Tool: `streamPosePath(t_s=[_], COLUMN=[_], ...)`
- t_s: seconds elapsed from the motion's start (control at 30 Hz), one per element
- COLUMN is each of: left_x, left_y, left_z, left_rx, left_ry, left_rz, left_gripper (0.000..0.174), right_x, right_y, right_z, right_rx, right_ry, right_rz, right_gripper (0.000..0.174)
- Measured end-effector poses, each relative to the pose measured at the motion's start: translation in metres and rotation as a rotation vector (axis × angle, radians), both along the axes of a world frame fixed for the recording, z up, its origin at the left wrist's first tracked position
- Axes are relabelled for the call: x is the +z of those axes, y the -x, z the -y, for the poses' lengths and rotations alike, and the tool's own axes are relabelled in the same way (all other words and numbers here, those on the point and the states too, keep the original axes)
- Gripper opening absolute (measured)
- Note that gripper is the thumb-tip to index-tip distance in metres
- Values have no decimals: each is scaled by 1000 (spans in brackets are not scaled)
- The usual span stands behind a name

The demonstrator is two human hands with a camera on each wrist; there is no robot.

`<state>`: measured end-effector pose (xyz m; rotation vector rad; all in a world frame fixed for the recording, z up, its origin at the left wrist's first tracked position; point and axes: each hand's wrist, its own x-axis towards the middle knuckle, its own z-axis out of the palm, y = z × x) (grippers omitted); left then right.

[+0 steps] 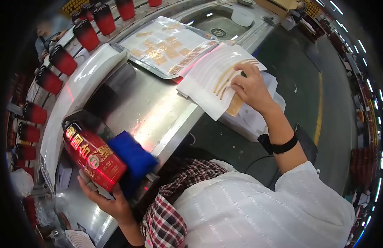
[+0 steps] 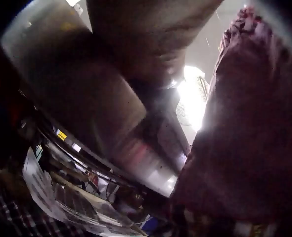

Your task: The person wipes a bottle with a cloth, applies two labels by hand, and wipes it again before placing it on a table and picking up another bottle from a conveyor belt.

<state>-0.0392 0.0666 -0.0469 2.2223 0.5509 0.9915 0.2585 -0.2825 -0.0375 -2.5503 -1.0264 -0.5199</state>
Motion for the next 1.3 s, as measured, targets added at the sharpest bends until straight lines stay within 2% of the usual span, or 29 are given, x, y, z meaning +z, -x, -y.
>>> streamPosePath(t_s=[0.1, 0.2, 0.3, 0.37, 0.47, 0.57, 0.6, 0.7, 0.73, 0.83, 0.87, 1.0, 1.1, 1.3], left_x=[12, 11, 28, 29, 8, 9, 14, 46, 55, 56, 56, 40, 32, 14], left_y=[2, 11, 8, 5, 10, 23, 27, 24, 20, 16, 17, 25, 30, 27], left_z=[4, -8, -10, -9, -10, -4, -3, 11, 16, 16, 19, 12, 6, 4], left_rx=[67, 138, 105, 86, 92, 73, -18, -214, -217, -154, -95, -103, -107, 44], left_ry=[-86, -479, -655, -676, -556, -324, -199, -65, -62, -181, -150, 52, 41, 262], left_rz=[-64, -195, -223, -256, -209, -125, -49, 48, 39, -52, -23, 87, -5, 92], left_gripper=[91, 84, 79, 78, 79, 80, 85, 88, 74, 48, 23, 10, 9, 10], right_x=[4, 12, 30, 47, 60, 76, 82, 93, 95, 98, 95, 83, 74, 58], right_y=[-5, 1, 17, 35, 59, 95, 105, 131, 139, 152, 155, 150, 147, 145], right_z=[-3, -11, -37, -69, -115, -157, -169, -202, -210, -224, -226, -226, -227, -229], right_rx=[48, 110, 188, 266, 440, 621, 681, 831, 863, 912, 899, 922, 919, 875], right_ry=[-41, -107, -90, -111, -147, -182, -166, -158, -168, -144, -142, -154, -155, -173], right_rz=[-57, -141, -194, -272, -335, -356, -350, -295, -276, -278, -292, -387, -437, -527], right_gripper=[8, 7, 7, 4, 5, 12, 13, 16, 18, 18, 17, 16, 15, 12])
